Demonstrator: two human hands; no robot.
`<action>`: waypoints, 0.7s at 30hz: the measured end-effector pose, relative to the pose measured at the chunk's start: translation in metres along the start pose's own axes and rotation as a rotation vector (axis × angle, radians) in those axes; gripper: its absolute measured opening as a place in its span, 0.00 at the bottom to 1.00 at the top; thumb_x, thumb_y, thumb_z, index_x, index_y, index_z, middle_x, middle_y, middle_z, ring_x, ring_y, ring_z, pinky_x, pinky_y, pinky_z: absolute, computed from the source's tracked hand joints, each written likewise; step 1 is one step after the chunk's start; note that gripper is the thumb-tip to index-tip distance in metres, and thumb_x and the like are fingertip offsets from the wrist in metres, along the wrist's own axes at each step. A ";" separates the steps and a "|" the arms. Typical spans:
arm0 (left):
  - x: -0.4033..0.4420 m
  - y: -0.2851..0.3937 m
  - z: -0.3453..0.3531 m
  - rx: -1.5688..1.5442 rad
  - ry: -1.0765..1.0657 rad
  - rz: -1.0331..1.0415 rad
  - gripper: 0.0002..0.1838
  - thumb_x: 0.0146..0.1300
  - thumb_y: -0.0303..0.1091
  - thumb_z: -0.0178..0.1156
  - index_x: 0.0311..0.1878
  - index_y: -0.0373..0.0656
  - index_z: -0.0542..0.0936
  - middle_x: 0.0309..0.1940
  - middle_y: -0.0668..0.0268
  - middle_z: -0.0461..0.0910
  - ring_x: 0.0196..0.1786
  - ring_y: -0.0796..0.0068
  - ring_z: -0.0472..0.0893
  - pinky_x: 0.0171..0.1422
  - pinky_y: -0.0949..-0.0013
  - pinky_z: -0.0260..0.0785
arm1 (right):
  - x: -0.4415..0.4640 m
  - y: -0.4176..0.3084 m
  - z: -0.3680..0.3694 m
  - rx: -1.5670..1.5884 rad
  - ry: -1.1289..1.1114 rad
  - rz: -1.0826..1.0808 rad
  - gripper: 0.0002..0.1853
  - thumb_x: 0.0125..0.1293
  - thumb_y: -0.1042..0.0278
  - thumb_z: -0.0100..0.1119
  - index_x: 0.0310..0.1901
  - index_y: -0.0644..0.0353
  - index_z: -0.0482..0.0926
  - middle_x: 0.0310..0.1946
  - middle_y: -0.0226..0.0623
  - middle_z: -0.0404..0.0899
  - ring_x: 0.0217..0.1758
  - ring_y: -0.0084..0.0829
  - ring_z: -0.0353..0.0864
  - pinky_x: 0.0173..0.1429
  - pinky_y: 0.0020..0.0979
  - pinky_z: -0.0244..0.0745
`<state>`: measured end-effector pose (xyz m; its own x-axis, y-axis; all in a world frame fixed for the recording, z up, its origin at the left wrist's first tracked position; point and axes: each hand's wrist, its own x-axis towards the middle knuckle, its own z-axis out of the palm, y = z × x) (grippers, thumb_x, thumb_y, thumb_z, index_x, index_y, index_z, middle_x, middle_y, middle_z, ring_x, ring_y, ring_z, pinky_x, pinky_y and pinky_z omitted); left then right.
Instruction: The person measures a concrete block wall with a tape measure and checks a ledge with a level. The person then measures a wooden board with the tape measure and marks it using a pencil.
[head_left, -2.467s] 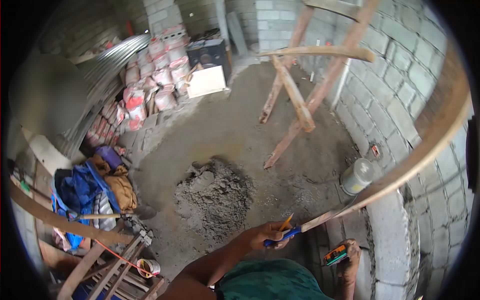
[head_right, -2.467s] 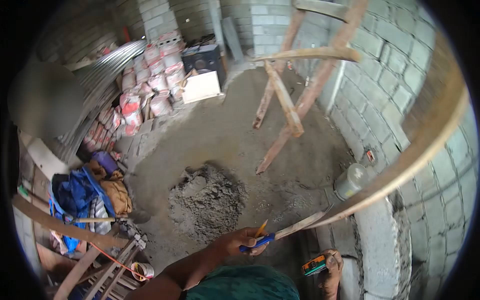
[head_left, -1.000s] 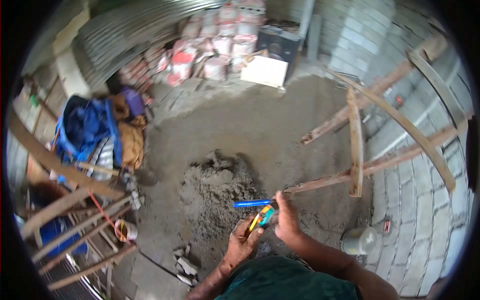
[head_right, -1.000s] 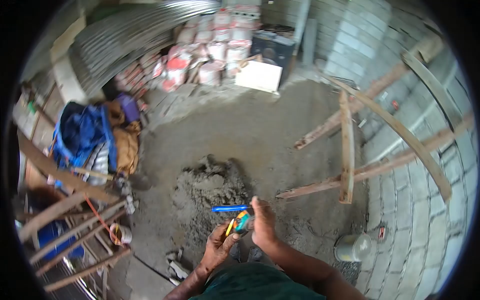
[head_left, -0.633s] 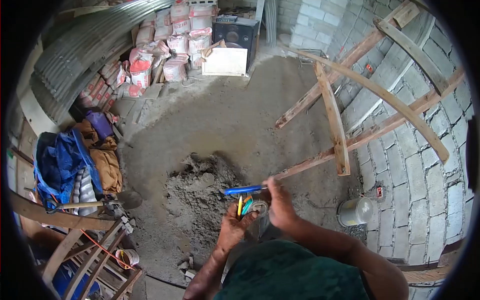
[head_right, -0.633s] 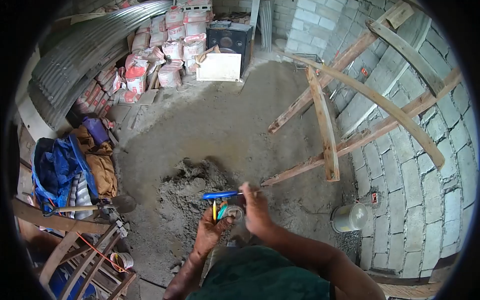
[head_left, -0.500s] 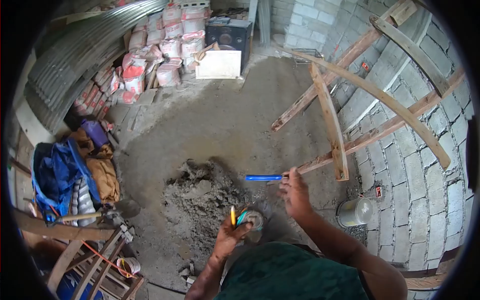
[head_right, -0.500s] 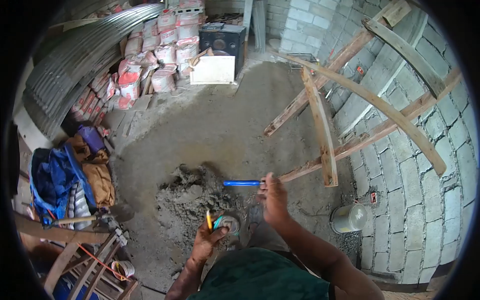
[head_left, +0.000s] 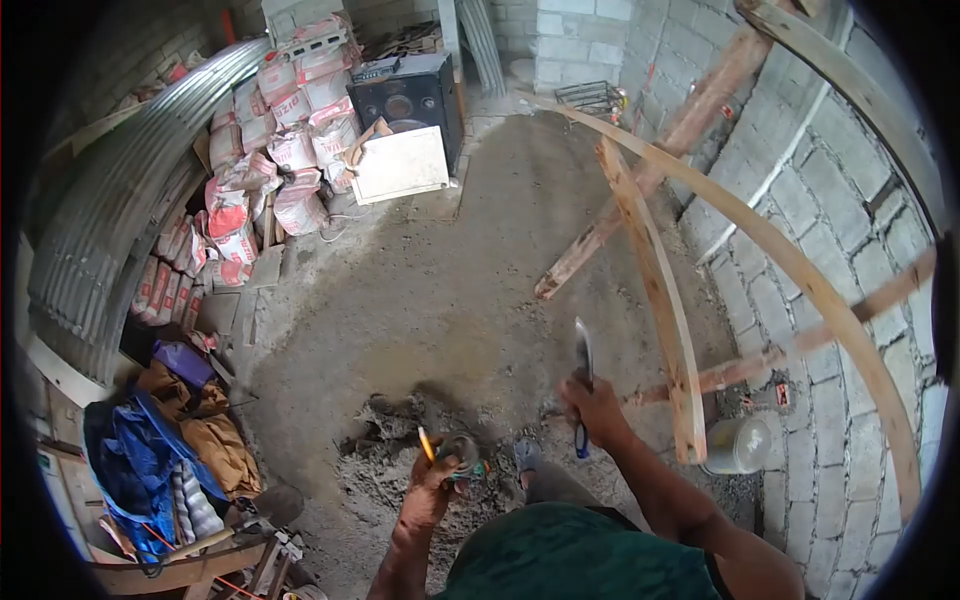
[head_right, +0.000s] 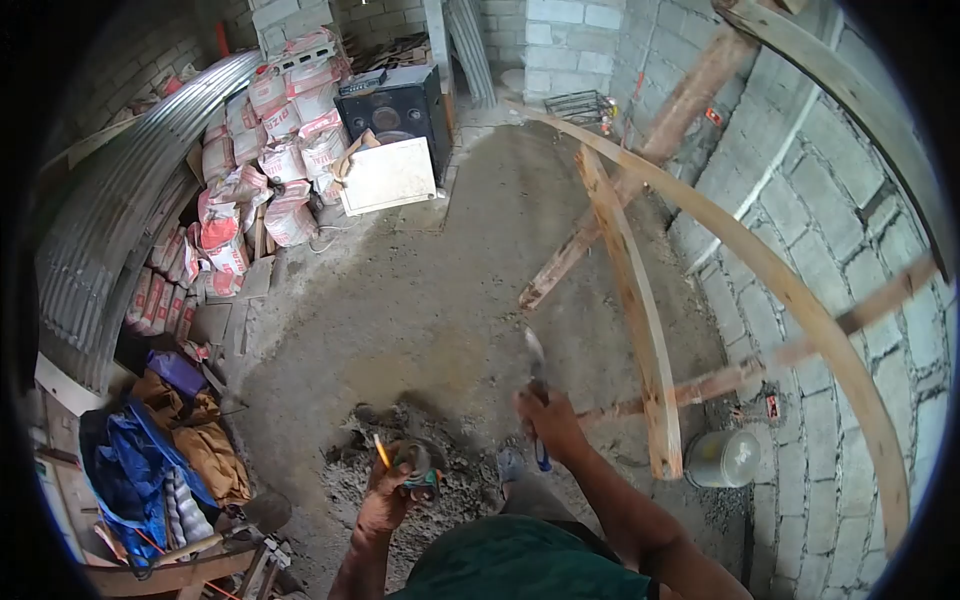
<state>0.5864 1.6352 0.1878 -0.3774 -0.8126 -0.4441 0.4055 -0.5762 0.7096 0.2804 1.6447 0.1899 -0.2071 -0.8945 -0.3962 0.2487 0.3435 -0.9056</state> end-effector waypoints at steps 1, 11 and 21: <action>0.023 0.009 0.007 0.064 -0.024 -0.006 0.31 0.61 0.40 0.72 0.64 0.41 0.71 0.42 0.70 0.80 0.36 0.81 0.80 0.33 0.79 0.72 | 0.013 -0.009 0.000 -0.187 -0.052 -0.004 0.14 0.72 0.57 0.57 0.42 0.61 0.77 0.28 0.28 0.75 0.25 0.19 0.70 0.28 0.26 0.66; 0.181 0.101 0.082 0.792 -0.549 0.069 0.30 0.64 0.37 0.70 0.69 0.45 0.74 0.61 0.60 0.79 0.61 0.69 0.79 0.68 0.69 0.69 | 0.139 -0.071 0.017 -0.274 -0.646 0.079 0.31 0.71 0.45 0.53 0.63 0.65 0.76 0.46 0.38 0.83 0.52 0.30 0.79 0.57 0.33 0.73; 0.439 0.211 0.074 0.849 -0.416 0.216 0.31 0.56 0.32 0.75 0.62 0.38 0.75 0.53 0.61 0.79 0.54 0.74 0.79 0.58 0.68 0.73 | 0.367 -0.148 0.069 -0.239 -0.389 0.044 0.34 0.66 0.43 0.60 0.62 0.66 0.75 0.43 0.35 0.81 0.42 0.31 0.79 0.50 0.35 0.75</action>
<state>0.4448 1.1635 0.1828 -0.6955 -0.7038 -0.1445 -0.1738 -0.0303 0.9843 0.2332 1.2457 0.1891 0.1813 -0.9026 -0.3905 0.0142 0.3994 -0.9167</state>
